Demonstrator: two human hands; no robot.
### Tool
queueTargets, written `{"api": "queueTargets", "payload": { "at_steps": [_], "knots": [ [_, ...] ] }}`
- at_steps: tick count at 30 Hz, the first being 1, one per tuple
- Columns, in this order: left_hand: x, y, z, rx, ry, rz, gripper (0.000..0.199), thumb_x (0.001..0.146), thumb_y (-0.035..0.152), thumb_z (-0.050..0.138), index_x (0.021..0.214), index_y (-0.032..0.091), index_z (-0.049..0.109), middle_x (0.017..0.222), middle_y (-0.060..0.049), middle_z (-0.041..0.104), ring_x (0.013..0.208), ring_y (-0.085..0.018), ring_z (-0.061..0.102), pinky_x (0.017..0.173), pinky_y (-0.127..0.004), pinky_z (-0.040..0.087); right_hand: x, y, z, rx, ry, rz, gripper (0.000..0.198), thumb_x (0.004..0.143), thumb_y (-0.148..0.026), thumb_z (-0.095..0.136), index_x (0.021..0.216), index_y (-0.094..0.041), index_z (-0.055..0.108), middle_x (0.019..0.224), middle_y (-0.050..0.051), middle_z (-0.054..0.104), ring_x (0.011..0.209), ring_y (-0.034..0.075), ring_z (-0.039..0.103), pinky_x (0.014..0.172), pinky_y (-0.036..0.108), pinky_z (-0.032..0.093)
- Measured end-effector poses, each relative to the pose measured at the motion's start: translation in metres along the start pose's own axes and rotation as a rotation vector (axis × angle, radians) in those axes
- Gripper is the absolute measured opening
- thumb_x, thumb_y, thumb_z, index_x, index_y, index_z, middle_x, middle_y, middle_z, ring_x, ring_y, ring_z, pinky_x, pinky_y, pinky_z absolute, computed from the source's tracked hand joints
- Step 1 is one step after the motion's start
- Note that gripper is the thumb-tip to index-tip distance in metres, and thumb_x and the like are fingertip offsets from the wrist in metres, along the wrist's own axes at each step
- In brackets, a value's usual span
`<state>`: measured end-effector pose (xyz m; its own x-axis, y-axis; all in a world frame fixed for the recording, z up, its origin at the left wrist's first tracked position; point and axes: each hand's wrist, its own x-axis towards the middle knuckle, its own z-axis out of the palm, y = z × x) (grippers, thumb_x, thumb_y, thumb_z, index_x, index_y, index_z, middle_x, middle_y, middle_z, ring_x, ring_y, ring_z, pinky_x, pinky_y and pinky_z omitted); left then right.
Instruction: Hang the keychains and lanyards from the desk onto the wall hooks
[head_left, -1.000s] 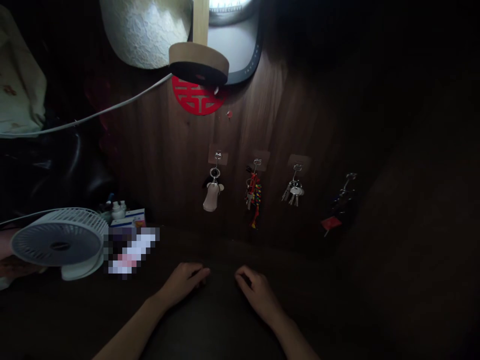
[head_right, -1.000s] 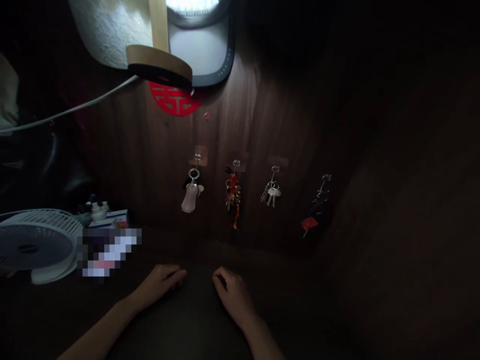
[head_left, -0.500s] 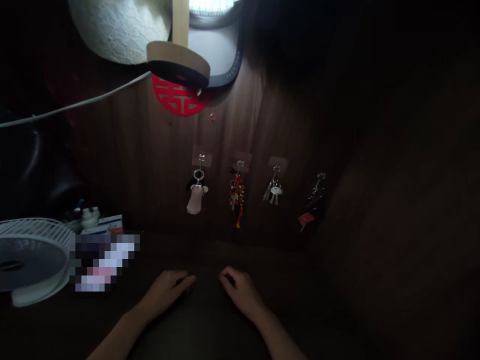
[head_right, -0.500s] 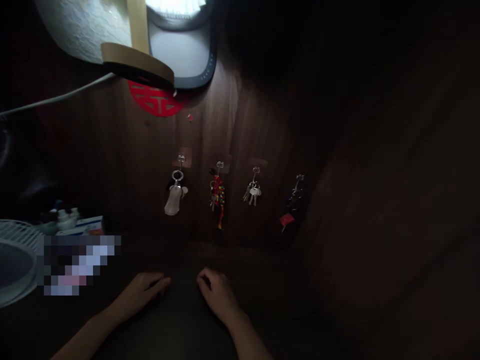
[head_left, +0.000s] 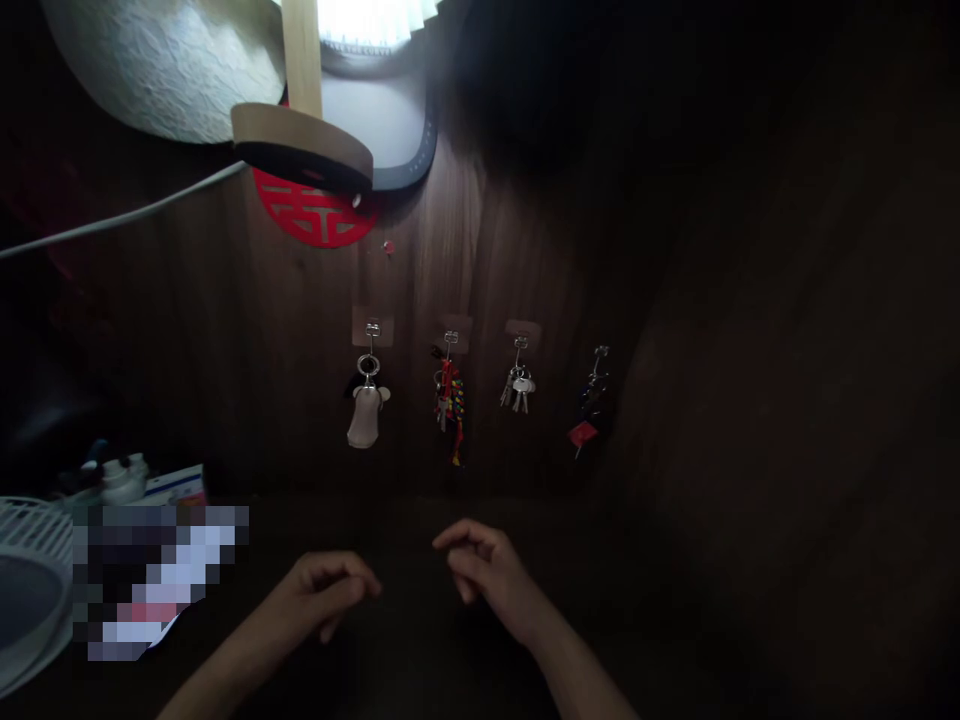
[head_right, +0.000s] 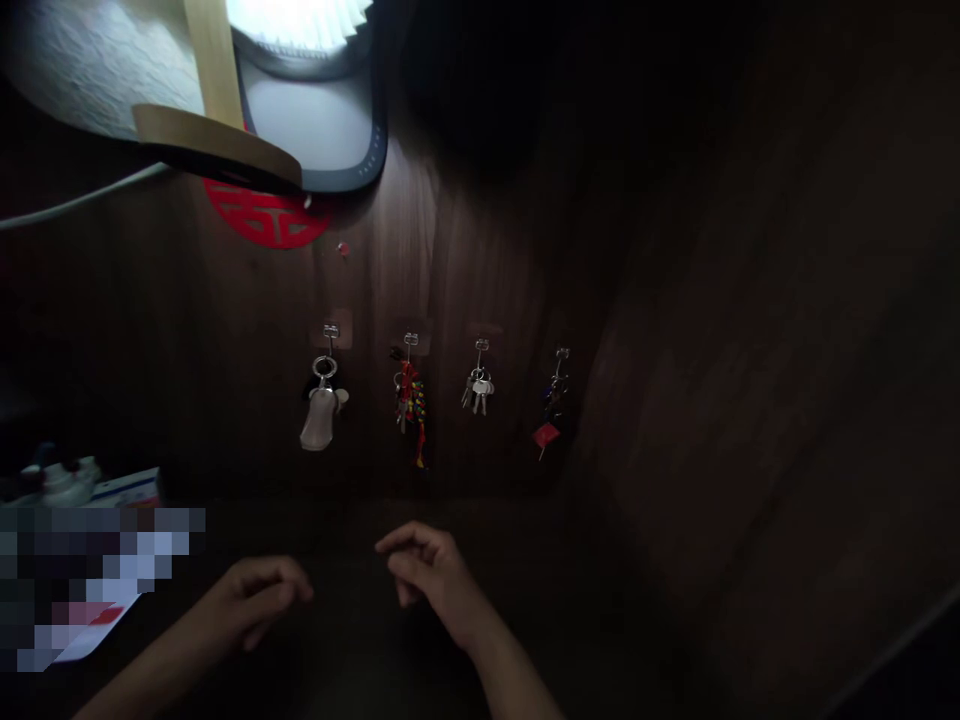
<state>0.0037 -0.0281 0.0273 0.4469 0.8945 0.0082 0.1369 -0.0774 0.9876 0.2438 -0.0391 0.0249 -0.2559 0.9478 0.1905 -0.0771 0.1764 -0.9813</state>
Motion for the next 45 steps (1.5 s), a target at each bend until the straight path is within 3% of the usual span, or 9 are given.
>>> {"api": "queueTargets", "payload": {
  "at_steps": [5, 13, 19, 22, 25, 27, 30, 38, 45],
  "knots": [
    [-0.022, 0.02, -0.021, -0.46, -0.05, 0.223, 0.06, 0.064, 0.044, 0.071, 0.122, 0.042, 0.054, 0.042, 0.012, 0.02, 0.042, -0.01, 0.019, 0.048, -0.025, 0.026, -0.015, -0.047, 0.003, 0.414, -0.03, -0.203, 0.046, 0.068, -0.029, 0.069, 0.113, -0.032, 0.061, 0.036, -0.014, 0.023, 0.035, 0.007, 0.019, 0.042, 0.023, 0.023],
    [-0.035, 0.024, -0.034, -0.96, 0.017, 0.404, 0.069, 0.073, 0.031, 0.066, 0.131, 0.052, 0.035, 0.049, 0.01, 0.012, 0.045, -0.01, 0.019, 0.058, -0.023, 0.035, -0.002, -0.057, 0.035, 0.794, 0.051, -0.35, 0.068, 0.072, -0.021, 0.063, 0.134, -0.037, 0.04, 0.04, -0.015, 0.011, 0.037, 0.007, 0.005, 0.039, 0.021, 0.016],
    [-0.03, 0.037, -0.055, -0.916, -0.034, 0.404, 0.07, 0.074, 0.027, 0.067, 0.134, 0.044, 0.036, 0.043, 0.012, 0.018, 0.043, -0.008, 0.021, 0.056, -0.022, 0.033, 0.006, -0.062, 0.056, 0.751, 0.057, -0.369, 0.067, 0.073, -0.024, 0.065, 0.134, -0.036, 0.039, 0.04, -0.015, 0.015, 0.038, 0.007, 0.008, 0.04, 0.021, 0.019],
    [-0.015, 0.047, -0.066, -0.78, 0.006, 0.395, 0.064, 0.074, 0.038, 0.068, 0.133, 0.033, 0.044, 0.045, 0.012, 0.037, 0.043, -0.007, 0.03, 0.052, -0.021, 0.033, 0.02, -0.066, 0.064, 0.688, 0.076, -0.336, 0.06, 0.074, -0.035, 0.068, 0.13, -0.029, 0.047, 0.044, -0.011, 0.034, 0.042, 0.008, 0.026, 0.044, 0.021, 0.026],
    [0.014, 0.06, -0.075, -0.528, 0.188, 0.365, 0.054, 0.076, 0.046, 0.063, 0.125, 0.024, 0.054, 0.082, 0.0, 0.066, 0.067, -0.012, 0.055, 0.062, -0.024, 0.042, 0.052, -0.065, 0.067, 0.56, 0.195, -0.23, 0.042, 0.077, -0.039, 0.065, 0.115, -0.023, 0.06, 0.078, 0.001, 0.064, 0.069, 0.012, 0.053, 0.056, 0.022, 0.039],
    [0.037, 0.07, -0.081, -0.326, 0.34, 0.394, 0.046, 0.079, 0.041, 0.06, 0.12, 0.023, 0.056, 0.116, -0.006, 0.063, 0.101, -0.019, 0.057, 0.08, -0.027, 0.044, 0.082, -0.062, 0.069, 0.454, 0.314, -0.206, 0.035, 0.075, -0.039, 0.065, 0.106, -0.022, 0.064, 0.101, 0.006, 0.066, 0.089, 0.016, 0.057, 0.065, 0.024, 0.043],
    [0.073, 0.085, -0.089, -0.116, 0.45, 0.457, 0.044, 0.079, 0.035, 0.058, 0.122, 0.024, 0.053, 0.134, -0.006, 0.053, 0.124, -0.021, 0.045, 0.098, -0.03, 0.036, 0.126, -0.055, 0.075, 0.308, 0.464, -0.208, 0.033, 0.072, -0.039, 0.066, 0.101, -0.024, 0.065, 0.113, 0.005, 0.064, 0.105, 0.02, 0.055, 0.073, 0.027, 0.044],
    [0.124, 0.094, -0.088, -0.106, 0.4, 0.389, 0.051, 0.069, 0.039, 0.07, 0.113, 0.018, 0.055, 0.113, -0.011, 0.063, 0.112, -0.025, 0.054, 0.092, -0.034, 0.04, 0.167, -0.053, 0.115, 0.253, 0.478, -0.241, 0.032, 0.069, -0.041, 0.061, 0.094, -0.021, 0.066, 0.096, 0.002, 0.07, 0.092, 0.019, 0.061, 0.074, 0.028, 0.046],
    [0.115, 0.096, -0.088, -0.301, 0.034, 0.275, 0.037, 0.066, 0.044, 0.072, 0.089, 0.017, 0.061, 0.072, 0.001, 0.063, 0.066, -0.015, 0.061, 0.059, -0.024, 0.046, 0.142, -0.068, 0.119, -0.058, 0.488, -0.258, 0.03, 0.074, -0.036, 0.058, 0.098, -0.022, 0.068, 0.097, 0.002, 0.069, 0.092, 0.02, 0.061, 0.072, 0.028, 0.047]
  ]
}}
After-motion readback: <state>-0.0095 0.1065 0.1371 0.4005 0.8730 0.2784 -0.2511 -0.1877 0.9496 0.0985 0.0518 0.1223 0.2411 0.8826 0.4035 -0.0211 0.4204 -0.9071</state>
